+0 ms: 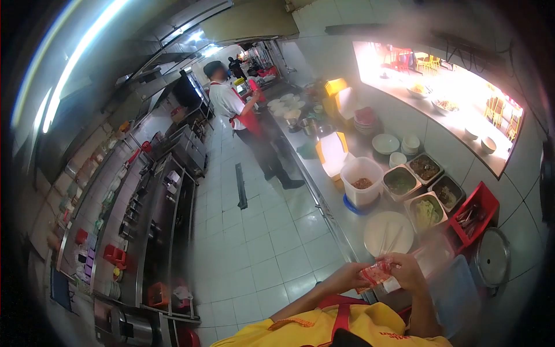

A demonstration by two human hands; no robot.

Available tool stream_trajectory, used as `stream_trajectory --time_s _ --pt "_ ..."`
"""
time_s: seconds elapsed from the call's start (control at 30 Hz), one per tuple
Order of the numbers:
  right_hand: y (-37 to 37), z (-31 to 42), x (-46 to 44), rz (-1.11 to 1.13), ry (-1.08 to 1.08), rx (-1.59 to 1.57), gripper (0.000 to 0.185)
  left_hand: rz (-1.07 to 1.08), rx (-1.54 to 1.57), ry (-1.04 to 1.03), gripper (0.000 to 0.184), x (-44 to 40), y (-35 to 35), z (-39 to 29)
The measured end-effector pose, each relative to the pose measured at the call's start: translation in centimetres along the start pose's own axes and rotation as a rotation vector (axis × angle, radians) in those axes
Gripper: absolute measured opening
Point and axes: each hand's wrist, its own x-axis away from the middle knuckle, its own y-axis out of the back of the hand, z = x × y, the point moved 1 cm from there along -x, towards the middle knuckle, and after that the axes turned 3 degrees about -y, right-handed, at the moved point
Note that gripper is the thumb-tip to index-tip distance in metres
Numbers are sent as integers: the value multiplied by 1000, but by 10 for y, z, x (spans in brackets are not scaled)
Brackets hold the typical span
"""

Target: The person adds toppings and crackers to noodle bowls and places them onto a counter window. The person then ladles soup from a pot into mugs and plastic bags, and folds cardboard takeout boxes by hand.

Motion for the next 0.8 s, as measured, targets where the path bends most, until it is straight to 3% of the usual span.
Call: stream_trajectory --time_s 0.17,0.4,0.47,0.5,0.6,0.67,0.7,0.8 --pt "6 6 0 -88 73 -2 15 9 167 42 30 -1 4 7" --pt "21 4 3 -386 114 -122 19 -25 294 26 28 0 7 0" --pt "23 13 6 -650 195 -304 20 -57 312 -7 31 -2 5 8" --pt "36 -31 -4 -731 214 -374 18 -66 316 -11 31 -1 5 7" --pt "56 -40 1 -855 327 -496 17 -79 375 -16 30 -2 6 7" --pt "58 -44 6 -954 287 -416 15 -94 322 9 29 -5 7 19" --pt "56 -42 6 -1000 267 -549 13 -103 325 5 29 -6 8 21" --pt "52 -31 7 -974 271 -628 14 -126 382 -57 29 -7 7 23"
